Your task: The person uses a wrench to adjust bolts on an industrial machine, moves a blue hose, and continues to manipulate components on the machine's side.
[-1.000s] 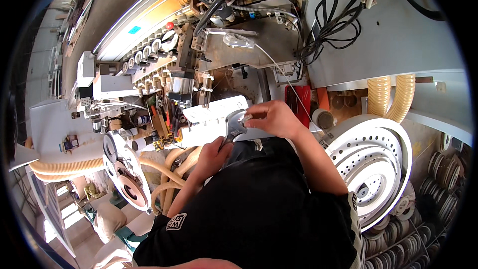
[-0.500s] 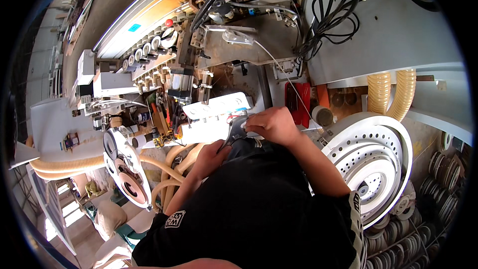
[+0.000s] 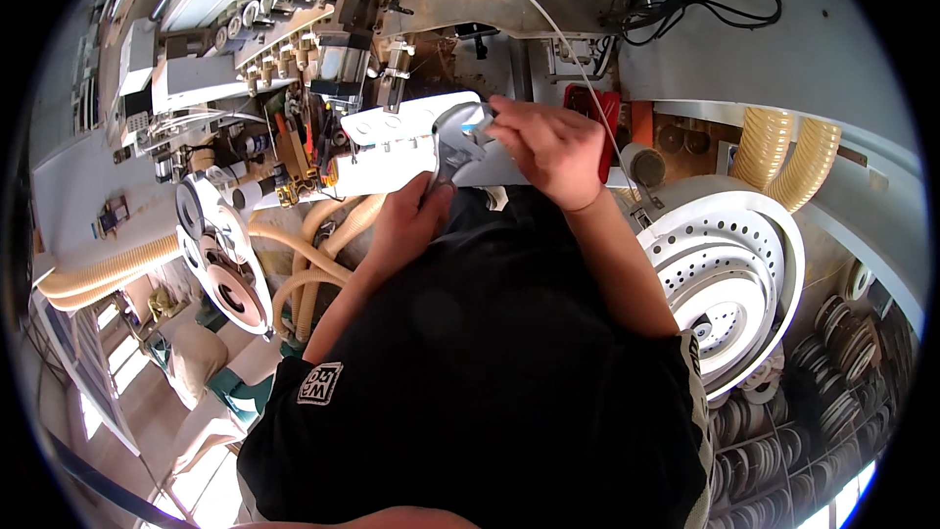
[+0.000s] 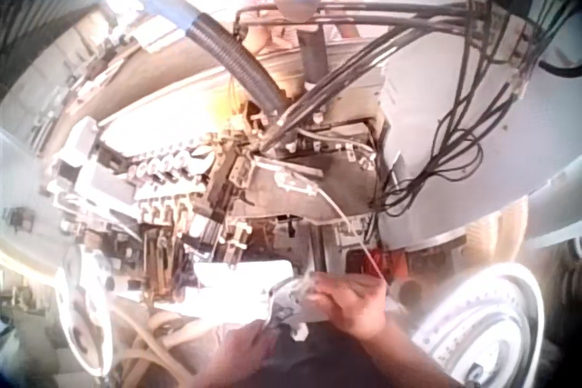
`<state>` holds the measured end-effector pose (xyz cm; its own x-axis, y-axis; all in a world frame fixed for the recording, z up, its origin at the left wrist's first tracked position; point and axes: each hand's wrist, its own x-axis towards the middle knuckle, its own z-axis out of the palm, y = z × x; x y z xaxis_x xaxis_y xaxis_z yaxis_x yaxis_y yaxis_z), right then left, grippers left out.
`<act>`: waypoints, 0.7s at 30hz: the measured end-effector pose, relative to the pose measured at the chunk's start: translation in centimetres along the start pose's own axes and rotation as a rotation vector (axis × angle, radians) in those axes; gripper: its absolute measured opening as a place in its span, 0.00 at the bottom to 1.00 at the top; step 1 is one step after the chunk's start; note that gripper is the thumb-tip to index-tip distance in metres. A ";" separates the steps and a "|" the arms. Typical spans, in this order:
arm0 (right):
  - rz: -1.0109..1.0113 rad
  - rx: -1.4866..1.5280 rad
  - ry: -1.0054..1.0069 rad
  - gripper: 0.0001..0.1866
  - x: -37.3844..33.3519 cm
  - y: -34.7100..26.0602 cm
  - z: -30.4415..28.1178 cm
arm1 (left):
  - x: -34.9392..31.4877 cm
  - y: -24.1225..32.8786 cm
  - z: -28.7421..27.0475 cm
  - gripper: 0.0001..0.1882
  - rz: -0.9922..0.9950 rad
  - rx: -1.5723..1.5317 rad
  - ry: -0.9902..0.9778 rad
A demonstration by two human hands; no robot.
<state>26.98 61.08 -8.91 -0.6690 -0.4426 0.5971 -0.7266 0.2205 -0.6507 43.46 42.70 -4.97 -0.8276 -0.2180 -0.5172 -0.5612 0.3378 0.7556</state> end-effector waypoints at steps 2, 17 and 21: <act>0.098 -0.025 -0.018 0.12 0.3 -0.4 -1.3 | 0.5 -1.0 -0.1 0.11 -0.043 -0.007 0.086; 0.914 0.832 -0.220 0.11 3.9 -2.0 2.3 | -0.7 -2.8 -3.8 0.14 -0.130 -0.550 -0.255; 0.830 0.917 -0.414 0.14 5.4 -1.7 3.8 | -1.0 -3.3 -4.4 0.15 -0.039 -0.650 -0.356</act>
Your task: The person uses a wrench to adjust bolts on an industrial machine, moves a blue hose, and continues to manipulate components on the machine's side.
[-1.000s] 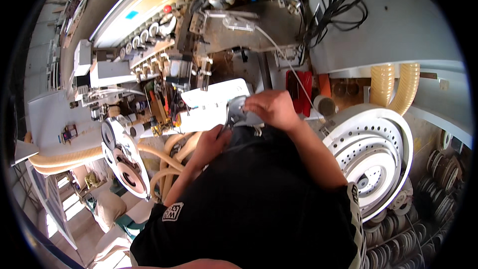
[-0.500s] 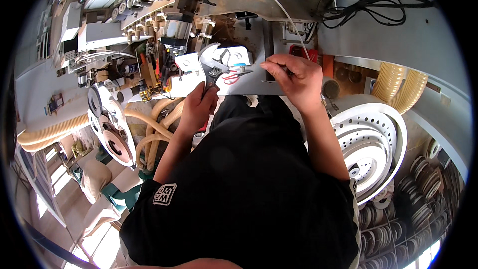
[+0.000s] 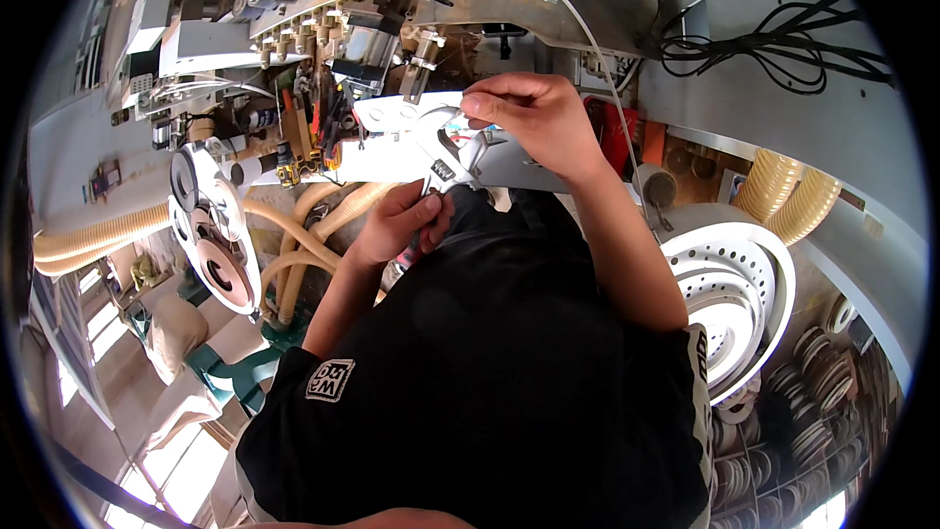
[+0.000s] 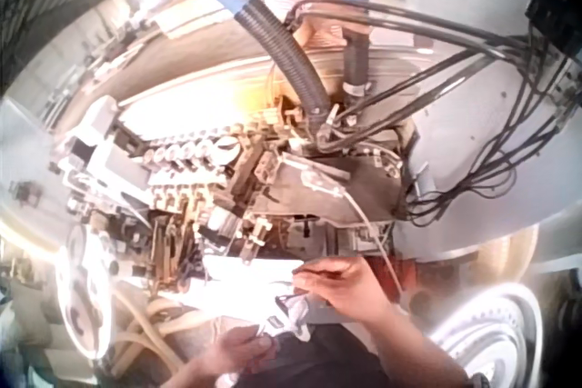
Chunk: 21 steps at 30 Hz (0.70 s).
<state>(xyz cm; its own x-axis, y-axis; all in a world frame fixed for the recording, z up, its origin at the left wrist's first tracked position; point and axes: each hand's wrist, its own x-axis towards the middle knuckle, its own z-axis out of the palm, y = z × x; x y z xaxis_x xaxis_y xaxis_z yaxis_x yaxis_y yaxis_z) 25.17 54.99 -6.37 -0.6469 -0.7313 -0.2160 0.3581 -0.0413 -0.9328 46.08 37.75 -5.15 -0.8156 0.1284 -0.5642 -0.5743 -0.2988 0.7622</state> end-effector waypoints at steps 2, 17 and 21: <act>0.093 0.143 -0.067 0.14 0.2 -0.6 0.4 | -0.1 0.0 -0.2 0.15 0.026 -0.026 -0.017; -0.133 0.015 0.351 0.12 -1.3 0.5 5.0 | 1.2 1.2 3.3 0.14 -0.002 0.170 0.331; -0.271 -0.005 0.385 0.09 -1.4 0.2 4.9 | 1.3 1.7 3.4 0.14 -0.023 0.104 0.318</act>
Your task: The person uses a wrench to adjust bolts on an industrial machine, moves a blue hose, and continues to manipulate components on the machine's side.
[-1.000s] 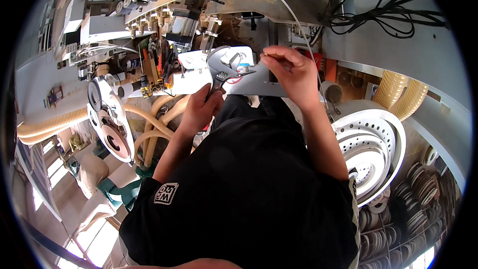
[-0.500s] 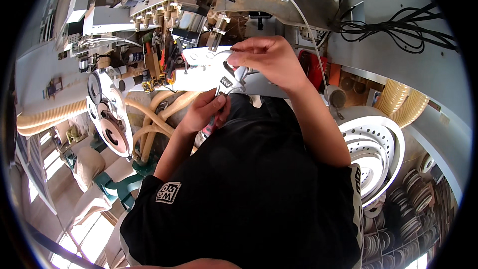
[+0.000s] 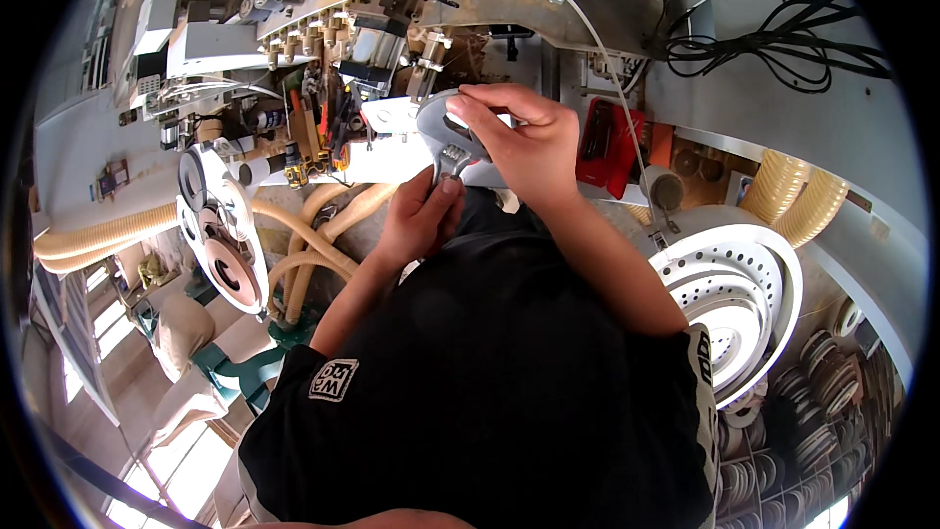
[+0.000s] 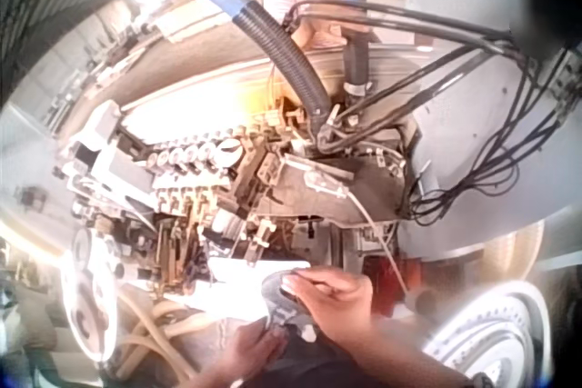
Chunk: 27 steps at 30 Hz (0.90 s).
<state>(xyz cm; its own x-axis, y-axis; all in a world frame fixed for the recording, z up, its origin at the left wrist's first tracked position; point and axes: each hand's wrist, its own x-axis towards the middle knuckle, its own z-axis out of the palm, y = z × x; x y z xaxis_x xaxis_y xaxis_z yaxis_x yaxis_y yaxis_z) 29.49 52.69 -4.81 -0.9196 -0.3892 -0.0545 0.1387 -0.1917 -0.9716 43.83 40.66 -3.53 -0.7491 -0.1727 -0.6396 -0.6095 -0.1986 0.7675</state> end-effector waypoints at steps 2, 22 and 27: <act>-0.093 -0.039 -0.012 0.08 0.1 -0.2 -0.2 | -0.1 0.1 -0.3 0.15 -0.003 -0.029 -0.049; 0.047 -0.071 -0.238 0.13 1.5 -2.7 -1.0 | -0.3 1.1 -0.9 0.17 0.049 -0.002 -0.128; -0.020 -0.091 -0.107 0.14 0.9 -2.8 -0.4 | -0.1 1.0 -0.1 0.15 0.103 0.017 -0.097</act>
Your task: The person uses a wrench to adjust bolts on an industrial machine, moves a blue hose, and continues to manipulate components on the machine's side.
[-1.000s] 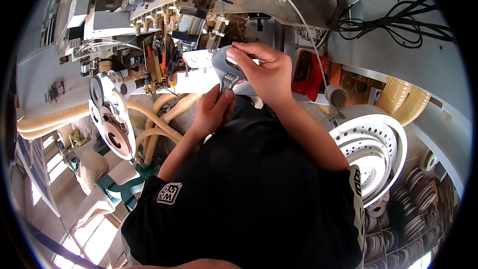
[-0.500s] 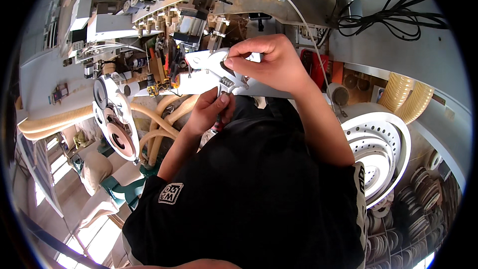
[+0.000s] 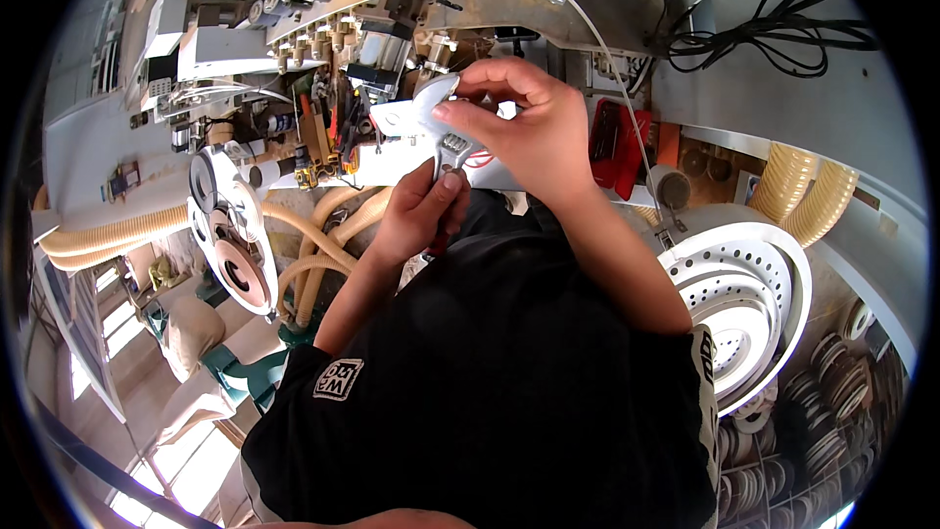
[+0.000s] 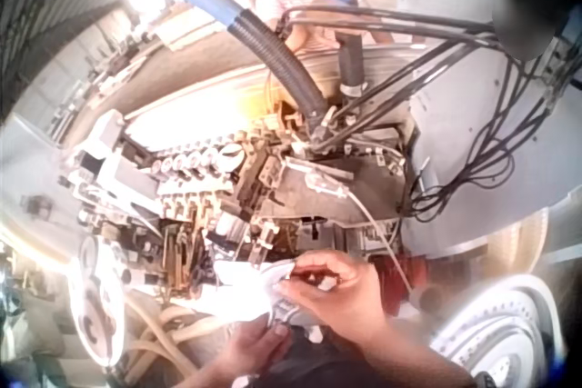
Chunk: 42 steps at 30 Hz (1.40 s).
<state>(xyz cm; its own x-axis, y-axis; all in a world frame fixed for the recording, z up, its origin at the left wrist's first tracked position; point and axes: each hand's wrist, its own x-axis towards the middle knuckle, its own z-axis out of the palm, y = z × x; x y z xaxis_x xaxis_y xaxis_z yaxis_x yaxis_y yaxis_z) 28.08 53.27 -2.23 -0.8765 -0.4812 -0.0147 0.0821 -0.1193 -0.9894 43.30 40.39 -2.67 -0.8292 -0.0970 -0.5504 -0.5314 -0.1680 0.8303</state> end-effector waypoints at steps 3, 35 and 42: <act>0.043 -0.006 -0.038 0.14 0.5 -0.3 -0.9 | 0.0 -0.2 0.3 0.14 0.027 0.011 0.000; -0.328 -0.626 -0.125 0.11 1.9 -1.8 -2.3 | -0.2 0.2 -0.9 0.18 -0.042 -0.085 -0.110; -0.439 -0.653 0.000 0.11 1.1 0.0 -1.2 | -0.4 -0.4 -1.0 0.17 -0.043 -0.059 -0.092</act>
<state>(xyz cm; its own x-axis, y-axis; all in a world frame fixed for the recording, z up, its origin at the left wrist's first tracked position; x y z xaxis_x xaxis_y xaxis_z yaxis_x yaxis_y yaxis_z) 26.56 53.76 -2.45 -0.7639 -0.5086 0.3972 -0.5672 0.2356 -0.7892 44.02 39.51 -2.82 -0.8195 0.0013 -0.5731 -0.5583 -0.2276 0.7978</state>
